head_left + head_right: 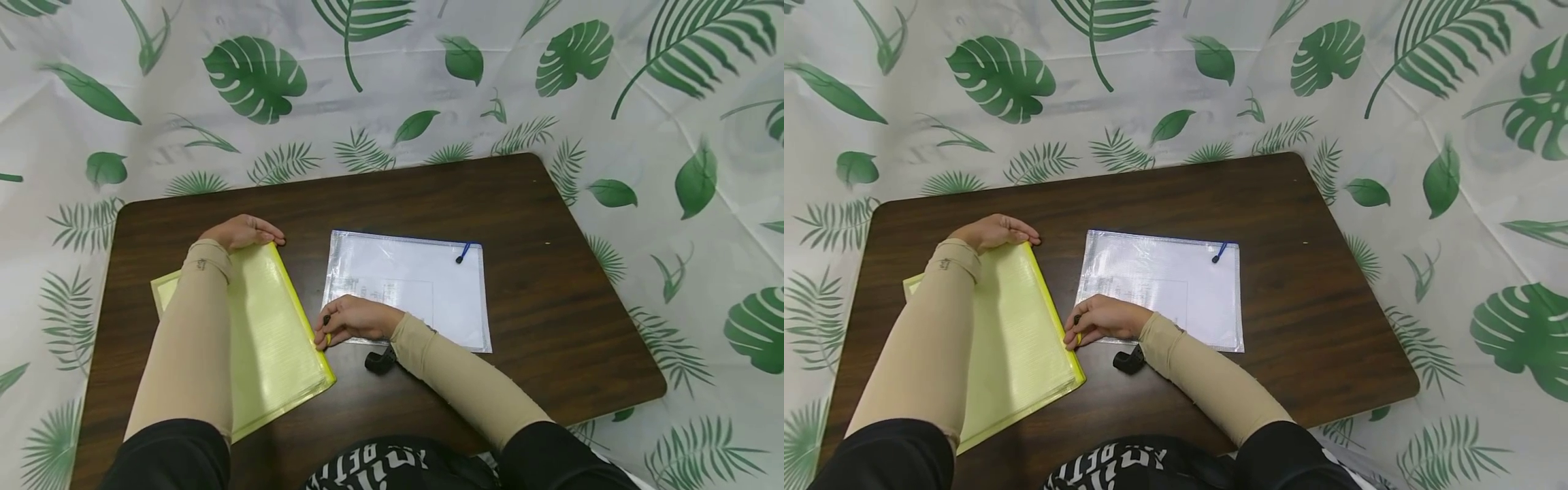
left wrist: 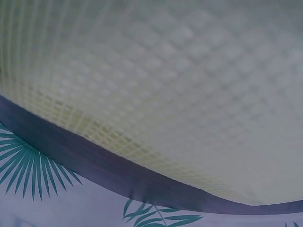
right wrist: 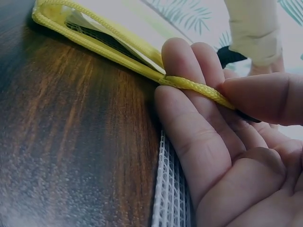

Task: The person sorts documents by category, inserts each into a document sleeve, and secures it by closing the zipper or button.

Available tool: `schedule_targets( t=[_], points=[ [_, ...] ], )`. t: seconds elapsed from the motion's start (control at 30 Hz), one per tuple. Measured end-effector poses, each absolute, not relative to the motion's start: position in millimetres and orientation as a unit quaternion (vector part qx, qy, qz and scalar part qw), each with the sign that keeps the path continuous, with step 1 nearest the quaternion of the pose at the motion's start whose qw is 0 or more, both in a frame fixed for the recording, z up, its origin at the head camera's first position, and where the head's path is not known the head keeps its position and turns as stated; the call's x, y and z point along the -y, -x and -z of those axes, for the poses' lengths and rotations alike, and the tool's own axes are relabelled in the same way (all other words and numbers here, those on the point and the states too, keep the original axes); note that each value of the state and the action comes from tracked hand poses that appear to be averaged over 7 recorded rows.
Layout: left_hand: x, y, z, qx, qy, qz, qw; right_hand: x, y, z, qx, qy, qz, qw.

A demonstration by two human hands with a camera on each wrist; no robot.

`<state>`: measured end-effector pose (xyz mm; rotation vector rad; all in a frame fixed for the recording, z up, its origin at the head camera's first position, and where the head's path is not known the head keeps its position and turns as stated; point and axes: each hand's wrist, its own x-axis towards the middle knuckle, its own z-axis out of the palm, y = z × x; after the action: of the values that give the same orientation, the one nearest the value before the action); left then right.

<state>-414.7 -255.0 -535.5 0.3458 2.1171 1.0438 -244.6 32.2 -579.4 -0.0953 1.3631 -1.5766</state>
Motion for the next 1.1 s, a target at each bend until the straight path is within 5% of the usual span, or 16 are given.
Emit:
schedule_targets(
  t=[1.1],
  points=[
    [256.3, 411.6, 536.0, -0.811, -0.129, -0.433, 0.370, -39.4, 235.1, 577.7, -0.540, 0.049, 0.668, 0.510]
  ],
)
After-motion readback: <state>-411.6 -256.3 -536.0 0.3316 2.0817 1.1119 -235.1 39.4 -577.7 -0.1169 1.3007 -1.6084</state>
